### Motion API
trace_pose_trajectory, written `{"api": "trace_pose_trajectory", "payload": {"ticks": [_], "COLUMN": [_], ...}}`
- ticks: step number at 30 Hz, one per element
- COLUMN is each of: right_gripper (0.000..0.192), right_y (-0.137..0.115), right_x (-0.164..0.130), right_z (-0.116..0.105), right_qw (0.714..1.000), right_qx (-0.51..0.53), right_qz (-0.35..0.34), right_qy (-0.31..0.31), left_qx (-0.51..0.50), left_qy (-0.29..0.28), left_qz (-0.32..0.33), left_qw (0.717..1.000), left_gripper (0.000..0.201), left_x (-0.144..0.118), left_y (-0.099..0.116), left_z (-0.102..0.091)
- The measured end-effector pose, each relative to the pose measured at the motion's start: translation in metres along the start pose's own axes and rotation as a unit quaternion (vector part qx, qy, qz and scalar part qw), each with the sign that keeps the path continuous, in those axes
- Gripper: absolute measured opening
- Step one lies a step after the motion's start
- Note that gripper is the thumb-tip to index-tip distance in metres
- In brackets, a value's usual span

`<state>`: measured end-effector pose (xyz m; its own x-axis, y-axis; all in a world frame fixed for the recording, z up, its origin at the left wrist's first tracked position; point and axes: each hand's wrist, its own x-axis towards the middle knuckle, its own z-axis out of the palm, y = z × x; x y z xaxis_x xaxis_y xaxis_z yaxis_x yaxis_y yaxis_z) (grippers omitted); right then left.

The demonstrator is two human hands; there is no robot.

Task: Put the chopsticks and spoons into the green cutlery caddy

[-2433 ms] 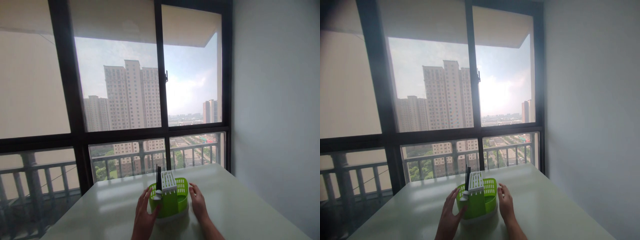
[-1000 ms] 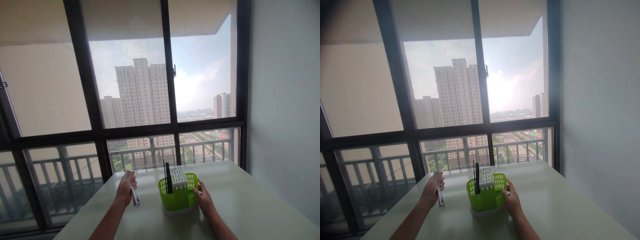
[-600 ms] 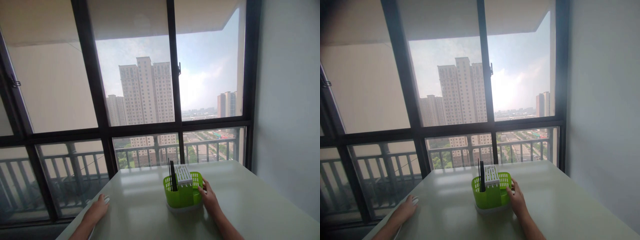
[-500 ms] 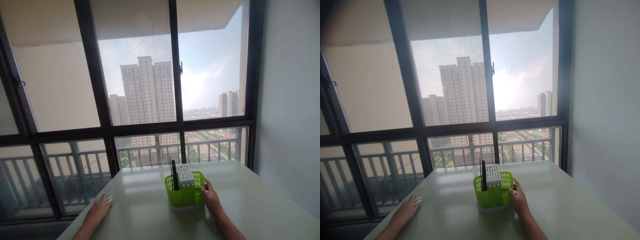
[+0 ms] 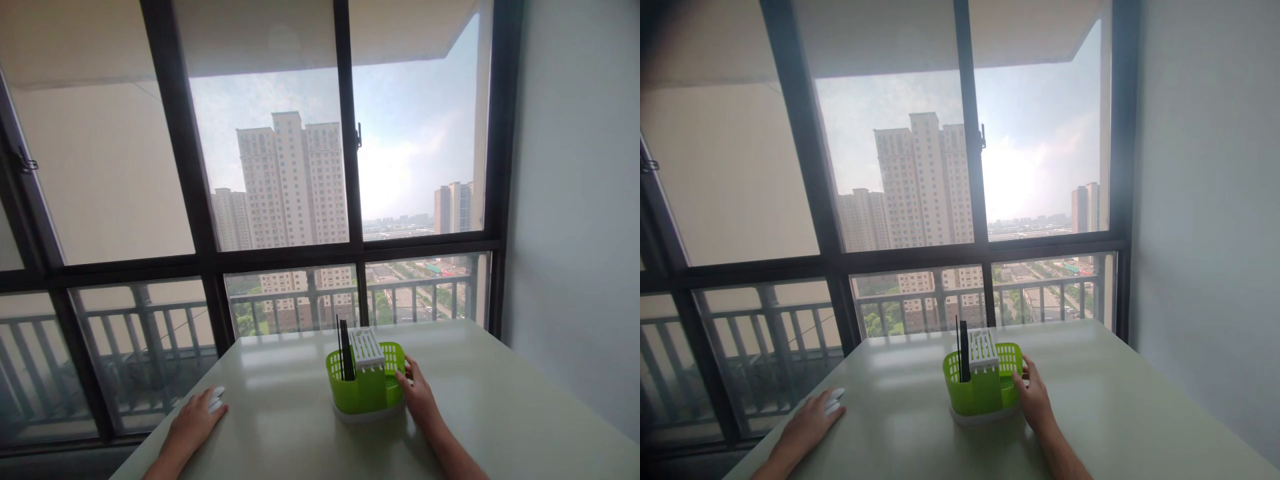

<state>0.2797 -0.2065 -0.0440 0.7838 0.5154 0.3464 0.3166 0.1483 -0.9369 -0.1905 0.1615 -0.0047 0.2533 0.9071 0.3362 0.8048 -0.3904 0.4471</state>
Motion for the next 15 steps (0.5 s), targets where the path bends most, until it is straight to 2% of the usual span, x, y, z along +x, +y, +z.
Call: {"api": "trace_pose_trajectory", "payload": {"ticks": [2, 4, 7, 9, 10, 12, 15], "right_gripper": [0.071, 0.072, 0.072, 0.073, 0.073, 0.072, 0.072], "right_y": [-0.001, 0.0, 0.001, 0.002, 0.002, 0.0, -0.004], "right_x": [0.0, 0.0, 0.001, 0.002, 0.002, 0.002, 0.001], "right_z": [0.0, 0.001, 0.002, 0.003, 0.003, 0.004, 0.003], "right_qw": [1.0, 1.0, 1.0, 1.0, 1.0, 0.999, 0.999], "right_qx": [0.007, 0.01, 0.014, 0.023, 0.028, 0.036, 0.038], "right_qz": [-0.001, -0.002, -0.004, -0.005, -0.006, -0.006, -0.005], "right_qy": [-0.002, -0.005, -0.007, -0.005, -0.004, -0.004, -0.003], "left_qx": [0.033, 0.058, 0.048, -0.021, -0.083, -0.204, -0.239], "left_qy": [-0.009, 0.005, 0.053, 0.054, 0.033, -0.071, -0.151], "left_qz": [-0.006, -0.002, 0.063, 0.133, 0.161, 0.176, 0.19], "left_qw": [0.999, 0.998, 0.996, 0.989, 0.983, 0.96, 0.94], "left_gripper": [0.062, 0.059, 0.055, 0.057, 0.059, 0.062, 0.062], "left_x": [0.001, 0.003, 0.004, 0.002, 0.0, -0.005, -0.01], "left_y": [0.003, 0.013, 0.05, 0.096, 0.123, 0.182, 0.261], "left_z": [0.0, -0.001, -0.002, -0.004, -0.004, -0.003, 0.009]}}
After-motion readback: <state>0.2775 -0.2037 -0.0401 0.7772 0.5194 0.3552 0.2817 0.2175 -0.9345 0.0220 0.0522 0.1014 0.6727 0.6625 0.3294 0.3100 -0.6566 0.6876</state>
